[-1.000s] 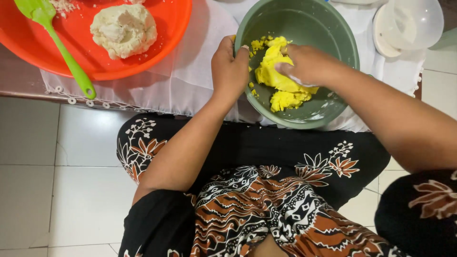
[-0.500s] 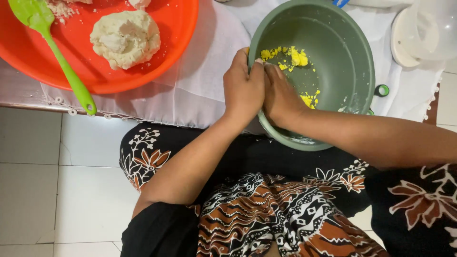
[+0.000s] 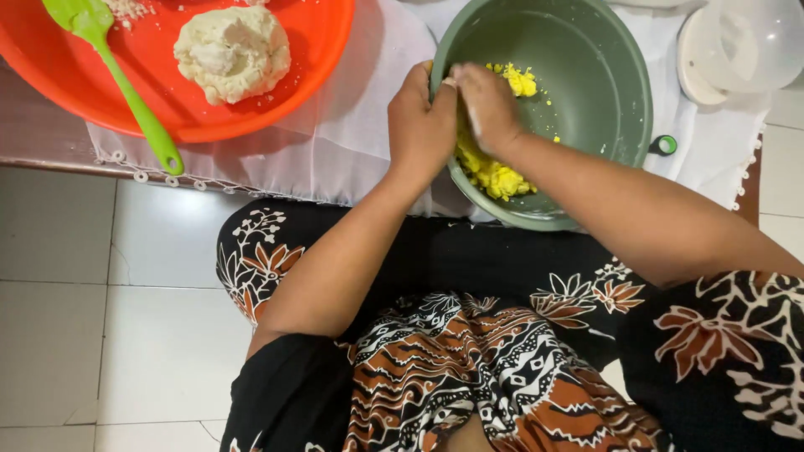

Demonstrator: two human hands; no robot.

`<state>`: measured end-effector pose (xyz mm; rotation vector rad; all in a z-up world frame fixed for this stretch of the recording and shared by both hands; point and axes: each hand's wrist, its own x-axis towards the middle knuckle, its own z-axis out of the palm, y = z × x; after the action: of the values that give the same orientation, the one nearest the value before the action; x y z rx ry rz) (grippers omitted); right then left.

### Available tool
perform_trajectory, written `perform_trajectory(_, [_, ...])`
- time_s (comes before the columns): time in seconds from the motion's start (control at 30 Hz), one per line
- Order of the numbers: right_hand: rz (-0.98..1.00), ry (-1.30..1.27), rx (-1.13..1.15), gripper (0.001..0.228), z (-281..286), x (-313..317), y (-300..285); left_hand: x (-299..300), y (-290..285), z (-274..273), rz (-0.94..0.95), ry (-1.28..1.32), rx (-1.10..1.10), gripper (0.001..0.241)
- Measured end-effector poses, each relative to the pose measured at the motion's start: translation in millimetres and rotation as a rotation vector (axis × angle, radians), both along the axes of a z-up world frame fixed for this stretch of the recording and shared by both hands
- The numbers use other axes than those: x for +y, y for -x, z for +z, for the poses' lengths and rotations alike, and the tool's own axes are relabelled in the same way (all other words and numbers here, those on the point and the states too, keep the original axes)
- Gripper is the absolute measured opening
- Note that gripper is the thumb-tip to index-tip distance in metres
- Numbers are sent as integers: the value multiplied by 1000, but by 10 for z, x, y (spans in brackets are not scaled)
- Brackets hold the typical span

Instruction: Kneading and mixing yellow dough in a bowl by hand

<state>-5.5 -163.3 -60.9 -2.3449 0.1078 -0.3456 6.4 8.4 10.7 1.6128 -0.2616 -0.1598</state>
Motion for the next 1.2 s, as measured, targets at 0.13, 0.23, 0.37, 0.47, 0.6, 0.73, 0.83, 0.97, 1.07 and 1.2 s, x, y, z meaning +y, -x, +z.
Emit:
perform_trajectory(0.13, [-98, -140, 430, 61, 793, -144, 20, -19, -3, -79, 2, 29, 29, 32])
perform_trajectory(0.23, [121, 352, 456, 27, 973, -260, 202, -65, 4, -151, 26, 25, -18, 30])
perform_trajectory(0.37, [598, 633, 644, 53, 988, -146, 655, -7, 59, -6, -13, 56, 67, 28])
perform_trajectory(0.47, [690, 713, 325, 44, 960, -7, 807, 28, 110, 129, -36, 45, 115, 31])
perform_trajectory(0.6, [669, 727, -11, 18, 849, 81, 636, 11, 161, 169, -24, 9, 83, 32])
perform_trajectory(0.73, [596, 799, -36, 20, 365, -12, 325, 36, 139, 201, -9, -14, 127, 33])
perform_trajectory(0.83, [589, 827, -51, 24, 82, -169, 148, 42, 158, 229, -23, -6, 137, 37])
perform_trajectory(0.97, [472, 867, 5, 38, 49, -217, 96, 26, 134, 224, 7, -4, 220, 42])
perform_trajectory(1.07, [374, 791, 89, 32, 248, -48, 184, 22, 94, 41, -8, -4, 100, 40])
perform_trajectory(1.2, [179, 454, 581, 42, 730, 111, 156, 25, -40, -83, -18, 62, 33, 30])
